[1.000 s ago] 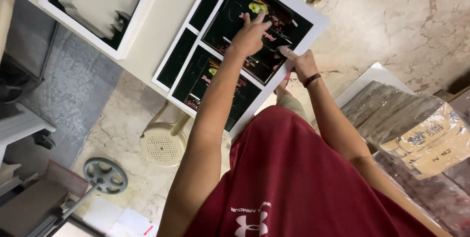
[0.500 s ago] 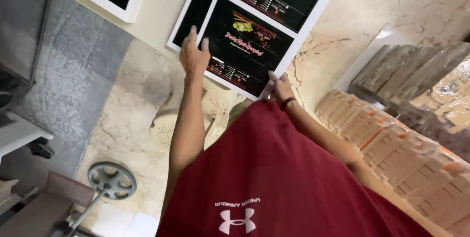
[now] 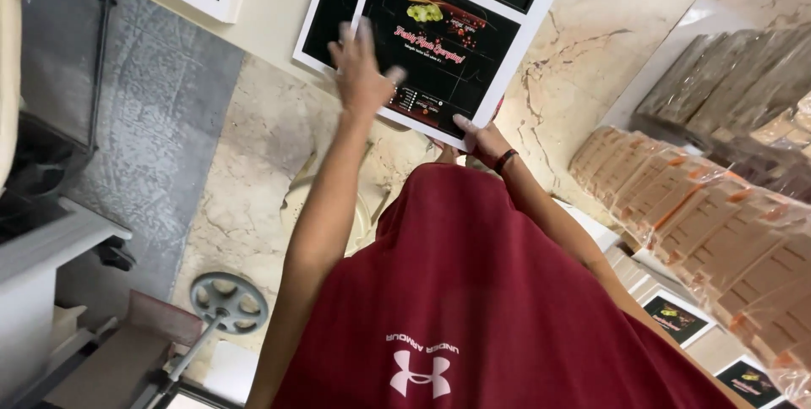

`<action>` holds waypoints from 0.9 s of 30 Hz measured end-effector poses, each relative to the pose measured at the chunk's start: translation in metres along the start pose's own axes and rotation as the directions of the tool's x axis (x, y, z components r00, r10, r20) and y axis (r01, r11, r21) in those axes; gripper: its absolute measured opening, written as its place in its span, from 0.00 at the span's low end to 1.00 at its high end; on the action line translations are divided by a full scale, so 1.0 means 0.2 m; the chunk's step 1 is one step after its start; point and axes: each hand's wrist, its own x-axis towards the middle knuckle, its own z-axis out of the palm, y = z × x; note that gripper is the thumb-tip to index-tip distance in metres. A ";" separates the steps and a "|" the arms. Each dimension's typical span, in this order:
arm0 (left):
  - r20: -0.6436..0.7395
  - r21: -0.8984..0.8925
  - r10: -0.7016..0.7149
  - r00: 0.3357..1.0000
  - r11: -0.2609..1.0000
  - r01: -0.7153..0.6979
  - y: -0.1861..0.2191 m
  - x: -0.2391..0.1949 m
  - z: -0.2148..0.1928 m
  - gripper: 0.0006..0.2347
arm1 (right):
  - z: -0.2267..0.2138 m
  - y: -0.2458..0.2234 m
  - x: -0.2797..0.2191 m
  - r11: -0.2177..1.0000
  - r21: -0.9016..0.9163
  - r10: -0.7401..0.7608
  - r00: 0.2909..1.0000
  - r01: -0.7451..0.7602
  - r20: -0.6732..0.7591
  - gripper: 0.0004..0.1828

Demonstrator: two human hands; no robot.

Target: Picking up printed cardboard sheets, folding them into boxes along pre-scored lines, and stacking the finished boxes.

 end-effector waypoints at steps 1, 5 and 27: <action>0.161 0.202 0.065 0.985 0.974 -0.098 0.11 -0.09 0.01 0.49 | -0.01 0.00 0.01 0.995 -0.097 0.000 0.996 -0.009 -0.091 0.16; 0.326 0.176 0.018 0.945 0.981 -0.079 0.24 -0.19 0.38 0.65 | 0.05 -0.11 -0.06 0.701 -0.709 -0.230 0.967 0.083 -0.114 0.14; 0.369 0.158 -0.160 0.915 0.982 0.108 0.69 0.02 0.32 0.64 | -0.06 -0.41 0.08 0.776 -0.629 -0.140 0.956 -0.056 -0.258 0.24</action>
